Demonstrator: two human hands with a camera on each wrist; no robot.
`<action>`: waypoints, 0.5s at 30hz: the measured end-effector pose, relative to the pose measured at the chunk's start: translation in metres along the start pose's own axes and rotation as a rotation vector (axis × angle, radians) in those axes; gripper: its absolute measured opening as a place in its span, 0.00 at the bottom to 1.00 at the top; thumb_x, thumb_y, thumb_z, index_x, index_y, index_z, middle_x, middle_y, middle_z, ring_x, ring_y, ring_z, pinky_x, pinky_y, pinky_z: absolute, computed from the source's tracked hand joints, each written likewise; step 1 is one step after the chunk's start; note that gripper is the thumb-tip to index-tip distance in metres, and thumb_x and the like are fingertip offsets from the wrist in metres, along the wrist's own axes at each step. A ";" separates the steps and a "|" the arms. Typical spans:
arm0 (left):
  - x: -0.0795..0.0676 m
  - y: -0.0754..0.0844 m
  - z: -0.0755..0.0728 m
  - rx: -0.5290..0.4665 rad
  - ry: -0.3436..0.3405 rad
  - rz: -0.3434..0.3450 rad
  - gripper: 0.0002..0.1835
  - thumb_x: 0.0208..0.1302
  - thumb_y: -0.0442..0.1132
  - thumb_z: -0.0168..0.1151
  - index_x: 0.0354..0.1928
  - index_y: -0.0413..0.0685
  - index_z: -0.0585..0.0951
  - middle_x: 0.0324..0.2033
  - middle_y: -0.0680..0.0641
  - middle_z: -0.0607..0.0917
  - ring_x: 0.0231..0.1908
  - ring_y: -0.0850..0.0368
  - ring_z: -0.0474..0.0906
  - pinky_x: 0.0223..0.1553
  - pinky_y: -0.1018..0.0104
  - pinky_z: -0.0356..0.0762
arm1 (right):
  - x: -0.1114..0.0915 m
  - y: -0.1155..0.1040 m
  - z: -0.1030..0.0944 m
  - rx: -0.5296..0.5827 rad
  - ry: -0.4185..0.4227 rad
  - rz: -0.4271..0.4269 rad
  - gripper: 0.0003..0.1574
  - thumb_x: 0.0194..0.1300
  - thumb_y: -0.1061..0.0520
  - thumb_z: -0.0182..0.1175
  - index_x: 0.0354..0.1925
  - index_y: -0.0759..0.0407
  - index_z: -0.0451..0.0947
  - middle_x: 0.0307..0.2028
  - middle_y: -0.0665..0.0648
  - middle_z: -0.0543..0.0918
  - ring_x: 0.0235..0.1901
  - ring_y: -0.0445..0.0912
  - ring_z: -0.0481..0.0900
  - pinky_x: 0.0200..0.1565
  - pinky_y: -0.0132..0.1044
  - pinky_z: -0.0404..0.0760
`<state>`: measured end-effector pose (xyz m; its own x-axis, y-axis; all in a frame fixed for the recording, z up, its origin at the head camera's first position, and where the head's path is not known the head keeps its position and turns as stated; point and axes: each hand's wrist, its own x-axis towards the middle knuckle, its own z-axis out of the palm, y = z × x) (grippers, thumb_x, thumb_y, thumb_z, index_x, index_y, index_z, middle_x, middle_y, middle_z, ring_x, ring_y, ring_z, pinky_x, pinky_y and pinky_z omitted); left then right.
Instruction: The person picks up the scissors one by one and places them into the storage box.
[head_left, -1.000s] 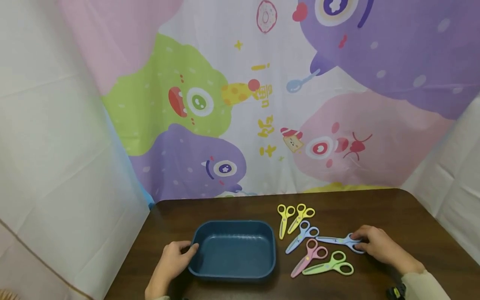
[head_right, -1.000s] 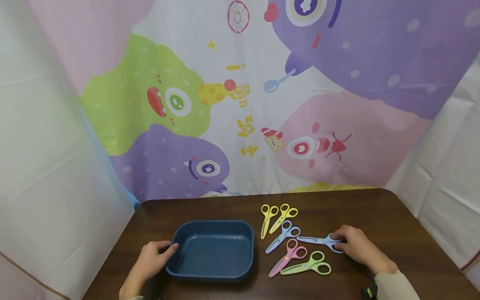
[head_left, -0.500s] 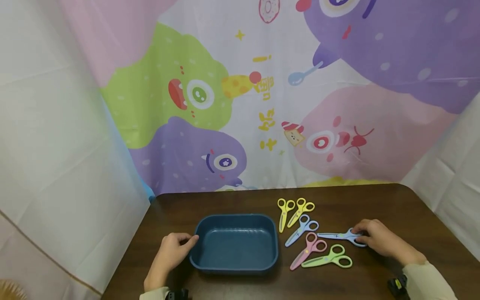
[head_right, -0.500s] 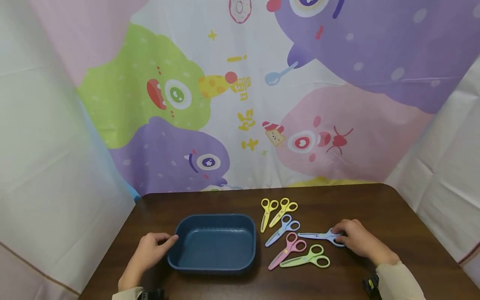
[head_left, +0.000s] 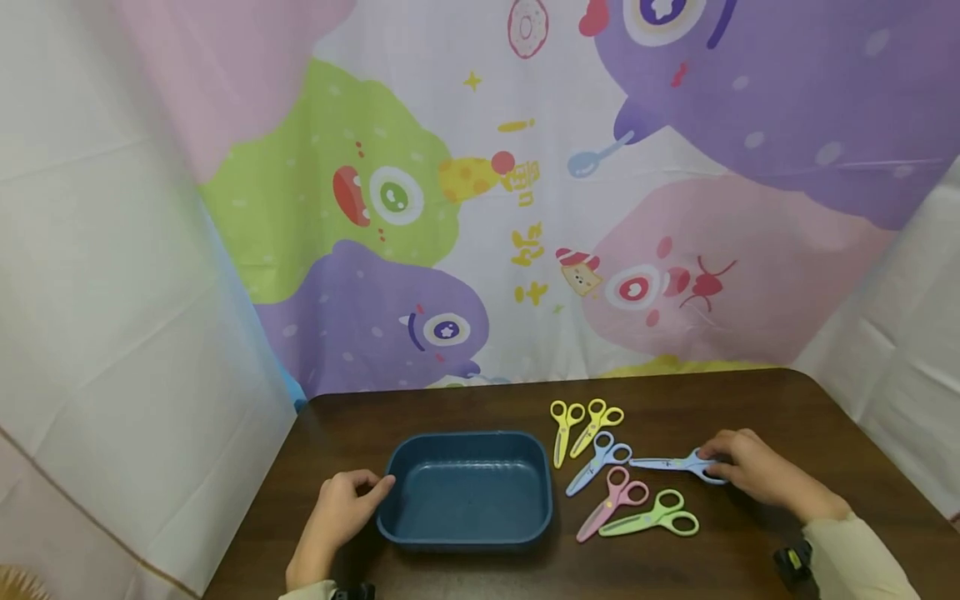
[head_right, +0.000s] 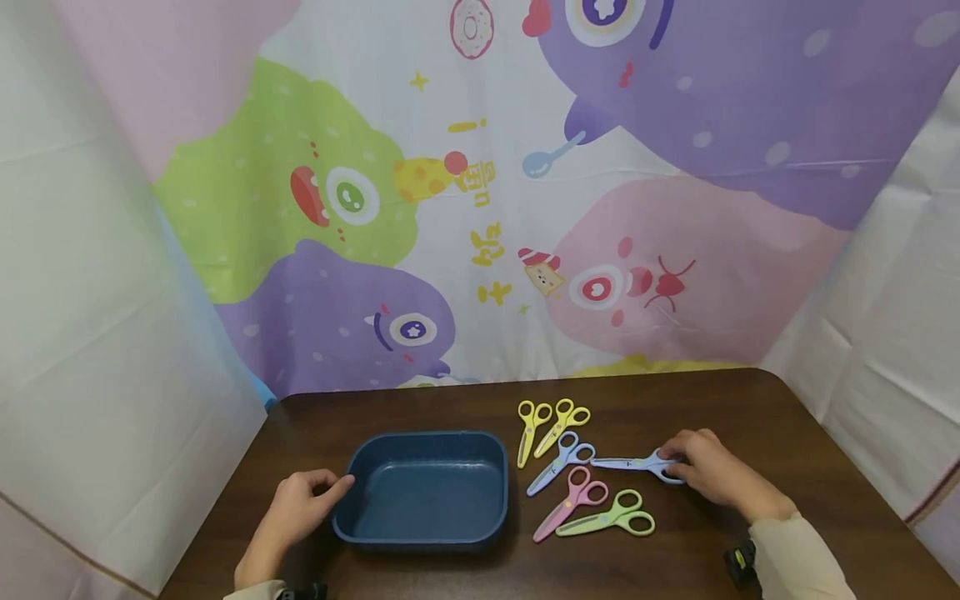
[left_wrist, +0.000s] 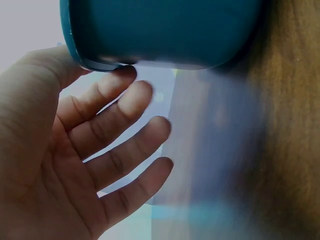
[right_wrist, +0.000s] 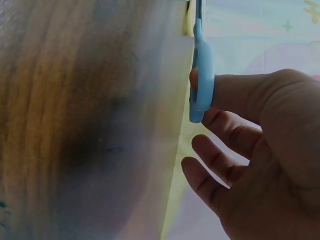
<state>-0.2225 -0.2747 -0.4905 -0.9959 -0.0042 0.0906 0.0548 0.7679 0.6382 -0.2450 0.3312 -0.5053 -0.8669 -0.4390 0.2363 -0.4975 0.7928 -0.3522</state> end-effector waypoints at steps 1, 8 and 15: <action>0.000 0.000 0.000 0.000 0.004 -0.003 0.14 0.68 0.49 0.69 0.27 0.51 0.85 0.20 0.55 0.80 0.23 0.62 0.70 0.32 0.66 0.69 | 0.001 -0.001 -0.001 -0.004 0.007 0.003 0.08 0.59 0.60 0.73 0.39 0.57 0.88 0.37 0.50 0.86 0.40 0.50 0.82 0.46 0.46 0.78; -0.001 -0.003 0.002 -0.029 0.010 -0.007 0.17 0.68 0.50 0.69 0.24 0.50 0.80 0.18 0.54 0.73 0.20 0.62 0.66 0.28 0.68 0.65 | 0.006 -0.008 -0.009 -0.002 0.002 0.007 0.08 0.59 0.61 0.73 0.39 0.58 0.88 0.38 0.51 0.87 0.40 0.52 0.82 0.45 0.48 0.79; 0.000 -0.008 0.002 -0.056 -0.028 -0.013 0.19 0.69 0.51 0.68 0.23 0.51 0.79 0.16 0.55 0.70 0.20 0.63 0.65 0.28 0.68 0.64 | 0.009 -0.012 -0.016 -0.014 0.009 -0.005 0.07 0.58 0.63 0.73 0.37 0.59 0.87 0.36 0.50 0.86 0.38 0.50 0.82 0.44 0.47 0.79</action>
<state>-0.2229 -0.2791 -0.4973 -0.9982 0.0045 0.0606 0.0446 0.7308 0.6811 -0.2465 0.3244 -0.4847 -0.8638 -0.4396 0.2460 -0.5015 0.7964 -0.3379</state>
